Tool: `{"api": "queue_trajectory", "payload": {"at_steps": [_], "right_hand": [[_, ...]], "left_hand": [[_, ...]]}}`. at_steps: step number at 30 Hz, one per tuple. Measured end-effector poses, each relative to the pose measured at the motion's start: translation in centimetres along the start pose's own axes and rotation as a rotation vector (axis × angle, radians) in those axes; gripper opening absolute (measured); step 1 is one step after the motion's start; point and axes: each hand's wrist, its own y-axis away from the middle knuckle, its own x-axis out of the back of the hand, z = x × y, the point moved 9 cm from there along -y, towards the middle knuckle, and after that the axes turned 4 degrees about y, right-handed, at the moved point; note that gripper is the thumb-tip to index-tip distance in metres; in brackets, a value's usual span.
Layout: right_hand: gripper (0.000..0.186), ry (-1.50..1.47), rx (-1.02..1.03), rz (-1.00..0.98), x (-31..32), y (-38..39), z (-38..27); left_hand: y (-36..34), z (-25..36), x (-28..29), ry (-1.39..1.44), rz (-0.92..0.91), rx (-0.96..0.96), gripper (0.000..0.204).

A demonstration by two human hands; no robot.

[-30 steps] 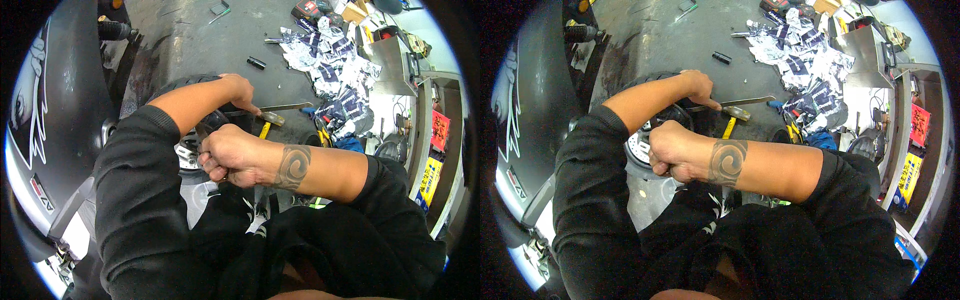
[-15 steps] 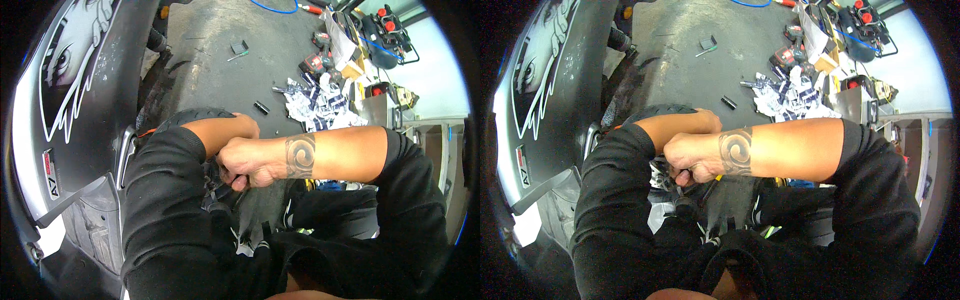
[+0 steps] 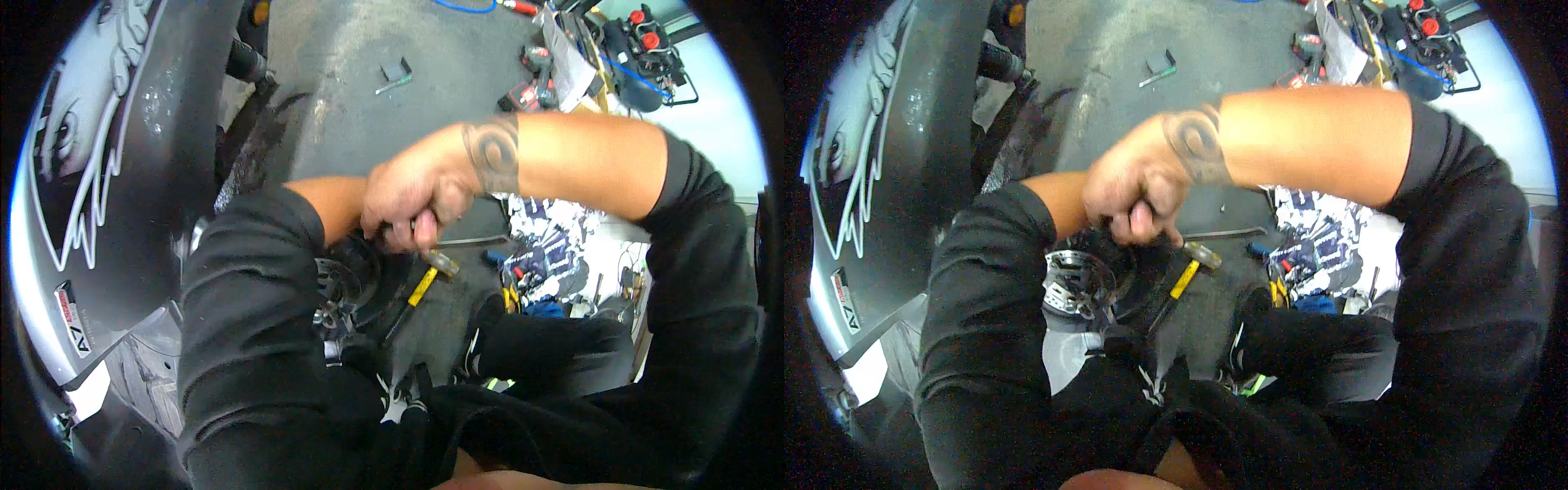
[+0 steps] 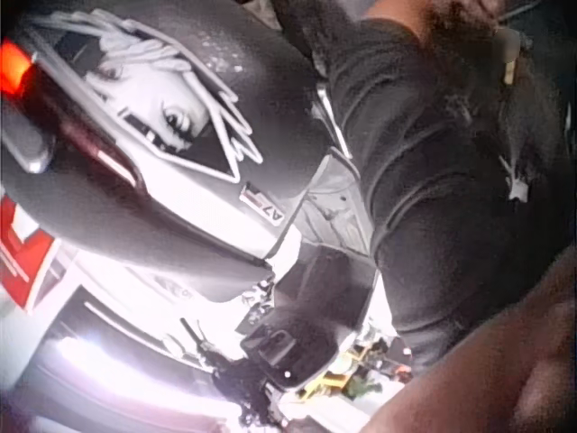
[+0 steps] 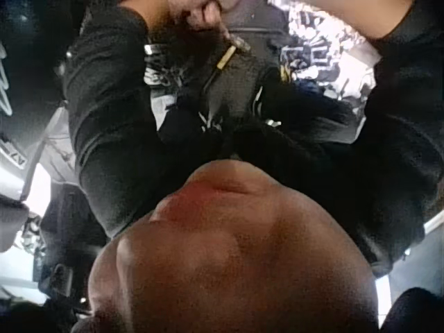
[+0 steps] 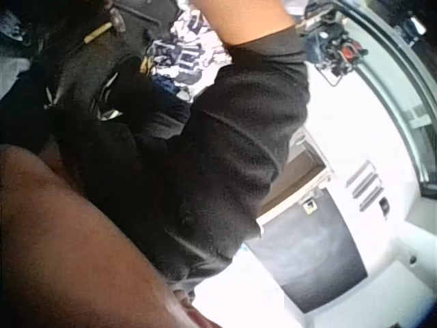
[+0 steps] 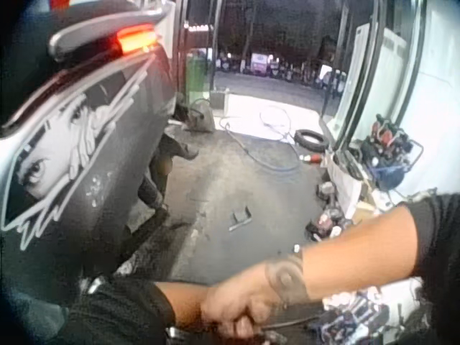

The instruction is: The person removes a motorcycle tire from its rim using tire irons and a hammer. They pry the tire bead over the rim edge, rotate the tire, and repeat the process until the tire is fully separated from the rim.

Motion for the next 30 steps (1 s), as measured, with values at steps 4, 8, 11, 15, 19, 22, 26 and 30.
{"api": "queue_trajectory", "payload": {"at_steps": [4,8,11,15,19,22,26,30], "right_hand": [[0.008,0.239,-0.05,0.098,5.2,1.0,-0.3],[0.006,0.564,-0.082,0.187,6.6,1.6,-2.2],[0.011,0.966,-0.11,0.28,5.0,2.1,-4.3],[0.02,1.535,-0.146,0.443,-0.5,2.9,-6.4],[0.024,2.041,-0.148,0.683,-5.3,3.9,-7.2],[0.023,2.041,-0.166,0.797,-5.6,3.7,-7.7],[0.046,2.077,-0.061,0.862,-4.8,3.5,-8.4],[0.057,2.204,-0.096,0.886,-1.8,4.5,-8.8]], "left_hand": [[-0.9,-0.8,0.4,0.061,-0.055,0.012,0.056],[-2.2,-2.5,-0.1,0.244,-0.108,0.048,0.054],[-2.1,-6.3,-1.4,0.83,-0.1,0.186,0.053],[4.1,-13.9,-3.1,1.343,0.341,0.545,0.059],[15.8,-16.8,-1.0,0.634,0.716,0.706,0.056],[22.3,-15.0,-5.6,0.686,0.841,0.763,0.067],[25.9,-14.7,-9.4,0.684,1.054,0.898,0.08],[25.0,-15.6,-10.4,0.714,1.034,0.881,0.079]]}}
